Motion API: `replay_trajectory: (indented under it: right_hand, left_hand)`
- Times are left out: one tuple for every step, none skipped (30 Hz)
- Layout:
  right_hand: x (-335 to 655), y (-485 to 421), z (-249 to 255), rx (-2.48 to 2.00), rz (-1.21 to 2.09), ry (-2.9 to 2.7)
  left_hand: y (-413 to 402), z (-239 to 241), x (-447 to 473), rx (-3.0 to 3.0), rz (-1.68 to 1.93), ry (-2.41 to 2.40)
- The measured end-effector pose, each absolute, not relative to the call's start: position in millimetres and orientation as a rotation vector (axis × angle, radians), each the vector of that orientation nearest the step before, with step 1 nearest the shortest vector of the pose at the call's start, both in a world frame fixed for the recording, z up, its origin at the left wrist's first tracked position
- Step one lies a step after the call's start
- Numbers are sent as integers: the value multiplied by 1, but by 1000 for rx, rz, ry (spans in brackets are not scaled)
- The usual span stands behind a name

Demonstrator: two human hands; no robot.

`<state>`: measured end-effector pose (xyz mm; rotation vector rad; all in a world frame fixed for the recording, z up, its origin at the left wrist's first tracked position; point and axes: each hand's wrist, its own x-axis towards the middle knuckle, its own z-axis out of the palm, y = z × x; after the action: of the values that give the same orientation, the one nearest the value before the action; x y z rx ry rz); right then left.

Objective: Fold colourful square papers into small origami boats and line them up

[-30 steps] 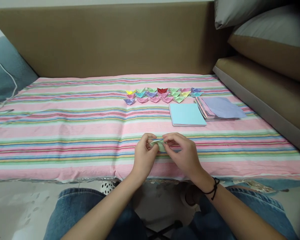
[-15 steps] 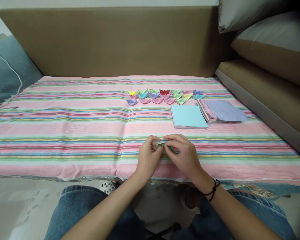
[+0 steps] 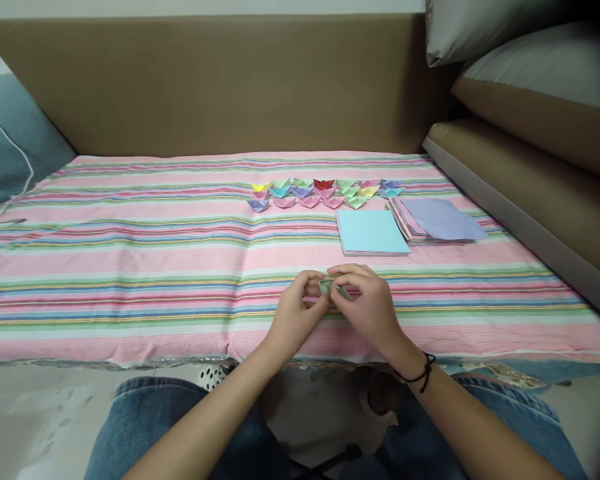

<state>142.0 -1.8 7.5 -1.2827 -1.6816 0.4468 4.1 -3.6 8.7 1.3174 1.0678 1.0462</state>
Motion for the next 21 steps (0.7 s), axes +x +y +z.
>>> replay_trajectory:
  right_hand:
    - [145, 0, 8, -1289, 541, -1620]
    - [149, 1, 8, -1289, 656, -1555]
    - [151, 2, 9, -1279, 777, -1489]
    - [153, 3, 9, -1263, 890, -1425]
    - [155, 3, 10, -1242, 986, -1370]
    - [155, 3, 11, -1219, 1063, -1326]
    - [155, 2, 11, -1197, 1124, -1292]
    - [155, 2, 12, -1179, 1171, -1265]
    - [154, 1, 12, -1165, 1205, -1244]
    - [153, 0, 12, -1155, 1232, -1226]
    - [152, 0, 12, -1150, 1250, -1211]
    - [151, -1, 12, -1147, 1260, -1199]
    - [151, -1, 11, -1147, 1265, -1192]
    - [150, -1, 10, -1147, 1266, -1191]
    - [150, -1, 9, -1147, 1263, -1196]
    - [150, -1, 8, -1147, 1252, -1210]
    - [150, -1, 6, -1146, 1230, -1235]
    - [150, -1, 5, -1145, 1193, -1272]
    - [150, -1, 4, -1144, 1142, -1321]
    - [150, -1, 4, -1145, 1077, -1378]
    - [150, -2, 5, -1149, 1007, -1440]
  left_hand:
    - [-3, 12, 2, 1272, 1009, 986]
    - [-2, 15, 0, 1222, 965, 926]
    - [-1, 17, -2, 1169, 932, 892]
    - [1, 18, -5, 1123, 913, 875]
    - [2, 18, -7, 1093, 909, 870]
    - [4, 18, -9, 1073, 920, 877]
    - [5, 17, -10, 1056, 937, 890]
    - [6, 16, -10, 1040, 959, 905]
    - [6, 15, -10, 1020, 979, 920]
    - [7, 13, -10, 995, 996, 933]
    - [7, 12, -8, 966, 1010, 944]
    - [7, 10, -7, 935, 1022, 952]
    - [7, 9, -6, 904, 1035, 960]
    - [7, 8, -5, 876, 1045, 969]
    - [7, 7, -4, 854, 1053, 975]
    - [6, 6, -4, 838, 1063, 978]
    - [6, 5, -4, 830, 1071, 979]
    - [5, 5, -4, 827, 1081, 979]
    - [5, 5, -4, 824, 1092, 980]
    - [4, 4, -4, 820, 1105, 986]
    - [3, 4, -4, 811, 1119, 997]
